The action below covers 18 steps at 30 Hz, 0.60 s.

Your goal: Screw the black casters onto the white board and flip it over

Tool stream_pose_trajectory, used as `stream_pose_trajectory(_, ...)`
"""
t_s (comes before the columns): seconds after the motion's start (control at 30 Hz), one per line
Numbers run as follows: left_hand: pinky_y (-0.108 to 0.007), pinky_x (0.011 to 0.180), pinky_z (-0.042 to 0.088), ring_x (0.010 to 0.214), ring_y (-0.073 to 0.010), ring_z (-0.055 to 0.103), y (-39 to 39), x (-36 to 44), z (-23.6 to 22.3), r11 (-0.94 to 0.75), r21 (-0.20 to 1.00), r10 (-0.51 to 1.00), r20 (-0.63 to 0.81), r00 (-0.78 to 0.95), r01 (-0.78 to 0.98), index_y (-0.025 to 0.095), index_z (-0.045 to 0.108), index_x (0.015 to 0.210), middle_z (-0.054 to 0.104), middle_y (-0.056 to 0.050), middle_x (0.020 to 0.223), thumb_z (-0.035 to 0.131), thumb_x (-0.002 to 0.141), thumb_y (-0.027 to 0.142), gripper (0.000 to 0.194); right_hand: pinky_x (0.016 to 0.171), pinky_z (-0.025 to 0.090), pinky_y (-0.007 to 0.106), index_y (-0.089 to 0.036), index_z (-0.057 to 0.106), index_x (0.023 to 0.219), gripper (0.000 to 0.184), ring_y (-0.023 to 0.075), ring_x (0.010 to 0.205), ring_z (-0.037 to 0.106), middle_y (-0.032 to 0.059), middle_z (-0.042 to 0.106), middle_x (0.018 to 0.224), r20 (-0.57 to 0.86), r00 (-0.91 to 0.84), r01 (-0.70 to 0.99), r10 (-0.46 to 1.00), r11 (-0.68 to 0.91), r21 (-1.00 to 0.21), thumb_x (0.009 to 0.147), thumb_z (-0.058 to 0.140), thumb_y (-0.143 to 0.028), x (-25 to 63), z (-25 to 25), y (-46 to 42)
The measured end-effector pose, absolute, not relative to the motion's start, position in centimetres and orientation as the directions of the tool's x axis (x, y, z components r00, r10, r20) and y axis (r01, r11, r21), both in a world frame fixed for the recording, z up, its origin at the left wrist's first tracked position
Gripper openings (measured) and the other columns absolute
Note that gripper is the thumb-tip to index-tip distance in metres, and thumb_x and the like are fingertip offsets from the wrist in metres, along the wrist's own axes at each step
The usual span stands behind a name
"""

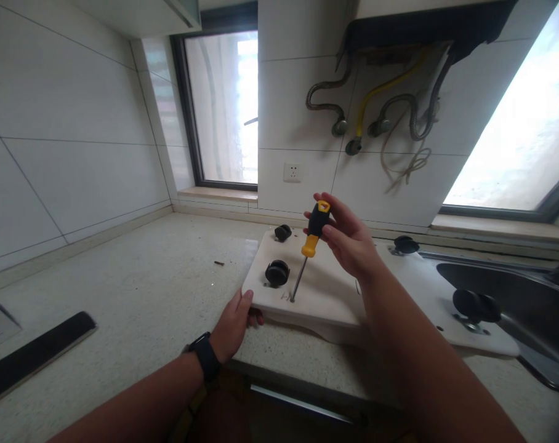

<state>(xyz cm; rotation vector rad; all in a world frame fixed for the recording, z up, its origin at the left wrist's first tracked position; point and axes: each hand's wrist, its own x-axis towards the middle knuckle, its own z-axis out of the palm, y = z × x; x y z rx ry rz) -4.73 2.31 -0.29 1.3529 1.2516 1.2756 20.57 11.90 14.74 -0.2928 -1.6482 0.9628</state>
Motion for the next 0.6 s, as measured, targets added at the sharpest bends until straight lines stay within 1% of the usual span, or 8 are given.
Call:
stream_pose_trajectory(0.07, -0.033, 0.064, 0.044, 0.064, -0.0174, 0.056, 2.3, -4.8, -0.3, -0.113, 0.988, 0.993, 0.117, -0.033, 0.105, 0.019, 0.056, 0.094, 0.069, -0.003, 0.07, 0.039, 0.1, 0.074, 0.057, 0.103, 0.063, 0.05, -0.048, 0.064, 0.138, 0.058, 0.0241, 0.123, 0.067, -0.0008, 0.055, 0.155, 0.72, -0.298, -0.241, 0.627, 0.681, -0.692, 0.086, 0.081, -0.031, 20.6, 14.9, 11.9)
stream_pose_trajectory(0.13, -0.032, 0.064, 0.044, 0.064, -0.0174, 0.056, 2.3, -4.8, -0.4, -0.108, 0.989, 0.993, 0.112, -0.03, 0.104, 0.019, 0.055, 0.096, 0.069, -0.003, 0.07, 0.039, 0.101, 0.073, 0.056, 0.096, 0.066, 0.043, -0.044, 0.07, 0.13, 0.057, 0.0203, 0.111, 0.068, 0.0012, 0.061, 0.137, 0.763, -0.195, -0.141, 0.617, 0.752, -0.644, 0.078, 0.088, -0.029, 20.4, 14.9, 12.1)
stream_pose_trajectory(0.2, -0.032, 0.064, 0.044, 0.064, -0.0174, 0.056, 2.3, -4.9, -0.5, -0.105, 0.989, 0.994, 0.108, -0.026, 0.103, 0.019, 0.055, 0.098, 0.069, -0.003, 0.07, 0.039, 0.102, 0.071, 0.055, 0.088, 0.067, 0.038, -0.04, 0.074, 0.12, 0.057, 0.0184, 0.103, 0.065, 0.0015, 0.06, 0.121, 0.797, -0.066, -0.041, 0.601, 0.796, -0.604, 0.068, 0.094, -0.027, 20.3, 14.8, 12.3)
stream_pose_trajectory(0.27, -0.032, 0.064, 0.045, 0.064, -0.0173, 0.057, 2.4, -4.9, -0.6, -0.101, 0.99, 0.994, 0.104, -0.022, 0.102, 0.018, 0.056, 0.1, 0.07, -0.003, 0.071, 0.039, 0.102, 0.071, 0.055, 0.084, 0.067, 0.037, -0.038, 0.075, 0.116, 0.053, 0.0184, 0.1, 0.064, 0.0013, 0.059, 0.111, 0.803, 0.005, -0.03, 0.596, 0.803, -0.595, 0.068, 0.094, -0.028, 20.1, 14.6, 12.3)
stream_pose_trajectory(0.37, -0.032, 0.064, 0.045, 0.064, -0.017, 0.057, 2.4, -4.9, -0.7, -0.104, 0.99, 0.994, 0.107, -0.022, 0.096, 0.018, 0.057, 0.1, 0.069, -0.003, 0.071, 0.039, 0.102, 0.072, 0.056, 0.092, 0.066, 0.045, -0.039, 0.072, 0.123, 0.04, 0.0213, 0.11, 0.068, 0.0024, 0.066, 0.121, 0.756, -0.072, -0.224, 0.65, 0.728, -0.647, 0.084, 0.08, -0.032, 20.0, 14.5, 11.9)
stream_pose_trajectory(0.47, -0.032, 0.064, 0.044, 0.065, -0.0172, 0.057, 2.3, -4.9, -0.6, -0.107, 0.99, 0.994, 0.109, -0.02, 0.091, 0.019, 0.056, 0.098, 0.069, -0.003, 0.071, 0.039, 0.102, 0.073, 0.057, 0.103, 0.062, 0.052, -0.042, 0.068, 0.132, 0.047, 0.0241, 0.126, 0.066, 0.0002, 0.062, 0.147, 0.692, -0.217, -0.37, 0.689, 0.598, -0.711, 0.088, 0.074, -0.027, 20.1, 14.7, 11.3)
stream_pose_trajectory(0.53, -0.032, 0.063, 0.044, 0.065, -0.0176, 0.058, 2.3, -4.9, -0.6, -0.103, 0.991, 0.994, 0.105, -0.019, 0.087, 0.019, 0.056, 0.098, 0.069, -0.003, 0.071, 0.04, 0.101, 0.073, 0.057, 0.104, 0.062, 0.052, -0.046, 0.063, 0.138, 0.057, 0.0227, 0.123, 0.068, -0.0016, 0.063, 0.146, 0.669, -0.258, -0.378, 0.697, 0.564, -0.734, 0.086, 0.078, -0.027, 20.2, 14.9, 11.2)
stream_pose_trajectory(0.6, -0.032, 0.063, 0.043, 0.064, -0.0179, 0.058, 2.3, -4.9, -0.5, -0.1, 0.992, 0.995, 0.102, -0.02, 0.08, 0.019, 0.056, 0.099, 0.07, -0.004, 0.072, 0.04, 0.101, 0.074, 0.058, 0.101, 0.063, 0.048, -0.047, 0.061, 0.139, 0.062, 0.0197, 0.112, 0.071, -0.0021, 0.068, 0.135, 0.665, -0.252, -0.347, 0.703, 0.576, -0.74, 0.083, 0.082, -0.029, 20.2, 14.9, 11.3)
